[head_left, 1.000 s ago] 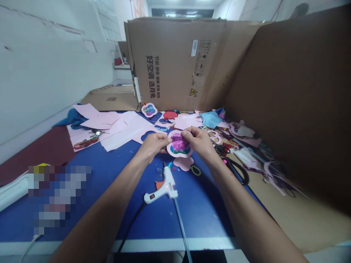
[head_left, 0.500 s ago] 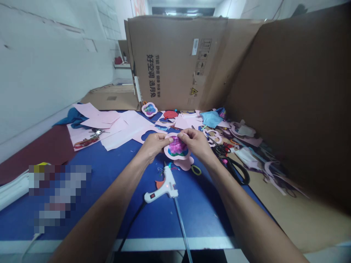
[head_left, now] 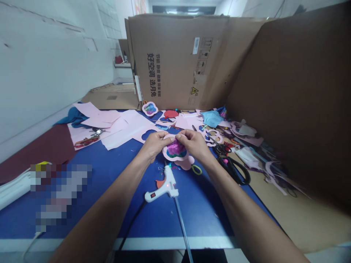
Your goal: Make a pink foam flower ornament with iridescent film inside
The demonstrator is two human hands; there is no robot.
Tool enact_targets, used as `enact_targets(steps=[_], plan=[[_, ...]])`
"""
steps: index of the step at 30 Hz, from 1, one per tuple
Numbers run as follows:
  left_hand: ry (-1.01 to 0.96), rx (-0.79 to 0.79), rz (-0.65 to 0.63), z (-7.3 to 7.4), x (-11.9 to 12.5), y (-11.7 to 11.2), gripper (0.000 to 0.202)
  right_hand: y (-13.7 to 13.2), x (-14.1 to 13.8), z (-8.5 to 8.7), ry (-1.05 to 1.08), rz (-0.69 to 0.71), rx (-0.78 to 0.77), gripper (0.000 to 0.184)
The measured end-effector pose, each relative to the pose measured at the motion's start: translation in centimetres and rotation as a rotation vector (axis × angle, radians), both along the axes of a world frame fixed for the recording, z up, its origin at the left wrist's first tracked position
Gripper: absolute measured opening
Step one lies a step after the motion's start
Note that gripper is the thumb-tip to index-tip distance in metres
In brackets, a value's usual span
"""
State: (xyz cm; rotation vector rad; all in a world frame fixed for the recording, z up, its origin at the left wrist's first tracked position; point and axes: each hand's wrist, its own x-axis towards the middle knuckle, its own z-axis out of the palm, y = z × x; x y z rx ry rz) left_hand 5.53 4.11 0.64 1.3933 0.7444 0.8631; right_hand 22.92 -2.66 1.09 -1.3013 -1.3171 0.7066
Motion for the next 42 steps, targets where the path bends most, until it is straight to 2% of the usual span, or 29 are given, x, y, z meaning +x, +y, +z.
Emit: enact_targets(steps=[13,21,26,36,42], plan=[[0.021,0.061,0.065,0.2,0.2,-0.2,0.029,0.3,-0.4,-0.6,0.005,0.044,0.002,0.031],[-0.009,-0.021,0.115,0.6,-0.2,0.1,0.028,0.0,0.2,0.1,0.142,0.058,0.006,0.05],[-0.028,-0.058,0.147,0.7,-0.2,0.0,0.026,0.0,0.5,0.1,0.217,0.09,-0.032,0.055],[-0.049,-0.046,0.154,0.5,0.0,0.1,0.023,-0.1,-0.2,0.2,0.158,0.097,-0.093,0.046],[-0.052,-0.047,0.151,0.6,0.0,0.0,0.023,0.1,-0.4,-0.1,0.197,0.13,-0.08,0.042]])
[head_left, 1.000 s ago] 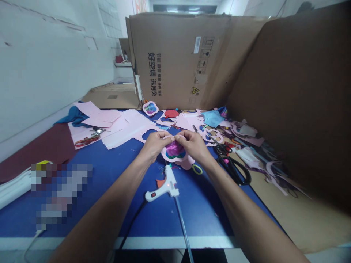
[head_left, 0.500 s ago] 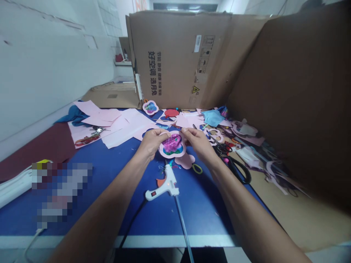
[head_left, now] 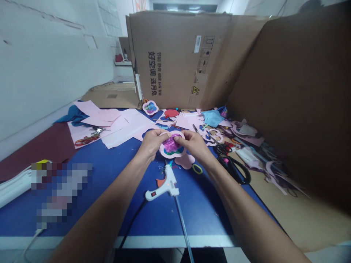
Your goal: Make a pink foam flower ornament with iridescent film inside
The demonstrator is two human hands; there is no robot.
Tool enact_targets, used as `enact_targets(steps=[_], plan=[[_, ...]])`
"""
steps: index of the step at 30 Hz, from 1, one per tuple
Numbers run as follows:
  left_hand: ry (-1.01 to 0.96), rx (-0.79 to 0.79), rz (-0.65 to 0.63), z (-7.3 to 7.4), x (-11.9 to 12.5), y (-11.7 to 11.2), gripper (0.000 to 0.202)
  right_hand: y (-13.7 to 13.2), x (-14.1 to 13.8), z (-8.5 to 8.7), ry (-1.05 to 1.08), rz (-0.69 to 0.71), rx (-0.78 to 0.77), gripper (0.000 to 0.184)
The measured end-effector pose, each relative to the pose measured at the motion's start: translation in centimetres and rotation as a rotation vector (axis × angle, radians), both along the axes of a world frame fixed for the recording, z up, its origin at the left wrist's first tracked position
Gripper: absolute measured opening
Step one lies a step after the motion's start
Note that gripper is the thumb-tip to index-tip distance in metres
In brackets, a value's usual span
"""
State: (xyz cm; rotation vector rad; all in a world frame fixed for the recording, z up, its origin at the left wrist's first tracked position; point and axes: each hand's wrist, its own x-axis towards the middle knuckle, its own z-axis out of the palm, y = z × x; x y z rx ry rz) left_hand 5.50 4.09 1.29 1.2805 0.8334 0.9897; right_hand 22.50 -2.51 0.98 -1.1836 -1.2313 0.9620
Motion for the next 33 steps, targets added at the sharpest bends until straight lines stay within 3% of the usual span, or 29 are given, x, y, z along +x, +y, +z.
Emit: enact_targets(steps=[12,20,33], plan=[[0.001,0.007,0.009,-0.05,-0.03,0.07,0.023,-0.08,0.04,0.2,-0.012,-0.028,0.011,0.038],[-0.039,-0.022,0.072,0.11,-0.02,0.16,0.027,-0.31,0.29,0.19,0.015,0.009,-0.07,0.045],[0.099,0.077,-0.09,-0.75,0.15,0.1,0.022,-0.41,0.68,0.33,-0.065,-0.012,-0.023,0.036]])
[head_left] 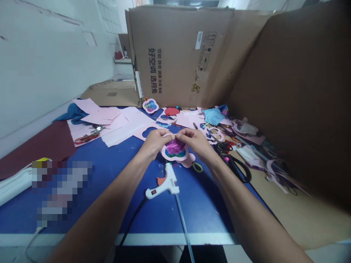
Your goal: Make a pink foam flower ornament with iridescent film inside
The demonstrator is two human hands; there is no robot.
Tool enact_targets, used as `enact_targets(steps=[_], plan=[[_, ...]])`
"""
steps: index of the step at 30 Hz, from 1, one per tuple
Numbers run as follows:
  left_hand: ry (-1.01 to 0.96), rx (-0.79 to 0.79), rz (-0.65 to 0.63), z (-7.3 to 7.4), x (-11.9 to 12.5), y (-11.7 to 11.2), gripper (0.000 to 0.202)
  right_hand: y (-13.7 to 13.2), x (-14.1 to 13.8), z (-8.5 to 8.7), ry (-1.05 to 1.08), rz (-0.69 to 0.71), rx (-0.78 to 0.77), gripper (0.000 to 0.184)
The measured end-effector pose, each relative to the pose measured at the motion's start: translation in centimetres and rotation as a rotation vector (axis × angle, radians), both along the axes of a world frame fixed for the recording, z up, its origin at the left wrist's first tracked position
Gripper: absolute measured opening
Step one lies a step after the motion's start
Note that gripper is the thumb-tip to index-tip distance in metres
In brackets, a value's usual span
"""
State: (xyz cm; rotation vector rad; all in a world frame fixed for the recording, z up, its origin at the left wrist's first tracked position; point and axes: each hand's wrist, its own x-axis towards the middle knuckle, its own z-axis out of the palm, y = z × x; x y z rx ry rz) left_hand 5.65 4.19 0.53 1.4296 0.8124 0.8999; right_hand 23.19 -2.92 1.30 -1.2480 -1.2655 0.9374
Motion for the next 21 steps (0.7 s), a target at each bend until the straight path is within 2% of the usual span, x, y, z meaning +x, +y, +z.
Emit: enact_targets(steps=[7,13,21], plan=[[-0.007,-0.032,-0.031,0.3,0.0,-0.2,0.02,0.2,0.0,-0.2,-0.007,-0.007,0.015,0.034],[0.007,-0.129,-0.15,0.8,-0.4,-0.6,0.036,0.2,0.2,0.1,0.002,-0.068,0.03,0.032],[0.01,-0.258,-0.141,1.0,-0.8,0.1,0.046,0.4,0.5,-0.1,0.042,-0.149,0.052,0.03]])
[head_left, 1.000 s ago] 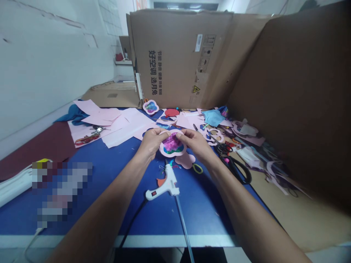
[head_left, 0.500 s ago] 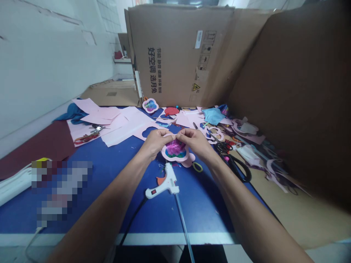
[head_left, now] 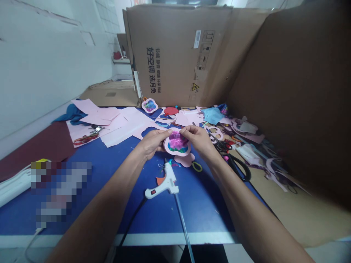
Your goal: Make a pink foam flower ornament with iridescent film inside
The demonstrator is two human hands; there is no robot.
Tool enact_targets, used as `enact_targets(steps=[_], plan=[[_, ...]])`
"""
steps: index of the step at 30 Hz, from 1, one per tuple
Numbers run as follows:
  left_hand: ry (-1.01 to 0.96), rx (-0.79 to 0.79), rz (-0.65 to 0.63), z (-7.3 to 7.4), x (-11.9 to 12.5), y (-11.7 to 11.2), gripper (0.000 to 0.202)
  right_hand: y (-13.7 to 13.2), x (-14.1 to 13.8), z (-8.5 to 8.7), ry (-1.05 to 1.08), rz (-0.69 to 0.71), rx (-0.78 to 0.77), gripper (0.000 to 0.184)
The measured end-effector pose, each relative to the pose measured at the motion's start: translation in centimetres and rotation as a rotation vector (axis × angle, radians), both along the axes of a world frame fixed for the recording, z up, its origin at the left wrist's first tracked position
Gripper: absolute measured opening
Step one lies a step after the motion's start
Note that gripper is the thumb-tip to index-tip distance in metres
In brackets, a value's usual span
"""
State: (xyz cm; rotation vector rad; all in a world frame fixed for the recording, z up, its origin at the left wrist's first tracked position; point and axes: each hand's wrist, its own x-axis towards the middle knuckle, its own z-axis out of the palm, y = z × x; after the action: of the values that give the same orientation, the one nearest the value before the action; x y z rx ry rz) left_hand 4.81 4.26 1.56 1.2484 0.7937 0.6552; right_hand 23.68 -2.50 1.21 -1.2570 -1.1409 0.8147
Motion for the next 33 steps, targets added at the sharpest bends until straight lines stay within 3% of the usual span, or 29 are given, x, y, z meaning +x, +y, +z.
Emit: enact_targets(steps=[9,15,33], plan=[[0.01,-0.018,-0.003,0.22,-0.06,-0.16,0.054,0.03,0.03,-0.07,0.01,-0.018,0.026,0.029],[0.046,0.01,-0.057,0.1,0.07,-0.48,0.047,0.23,0.26,-0.39,0.011,-0.017,0.038,0.027],[0.035,0.025,0.026,-0.34,0.27,-0.17,0.039,0.37,0.32,-0.59,0.005,-0.015,0.02,0.029]])
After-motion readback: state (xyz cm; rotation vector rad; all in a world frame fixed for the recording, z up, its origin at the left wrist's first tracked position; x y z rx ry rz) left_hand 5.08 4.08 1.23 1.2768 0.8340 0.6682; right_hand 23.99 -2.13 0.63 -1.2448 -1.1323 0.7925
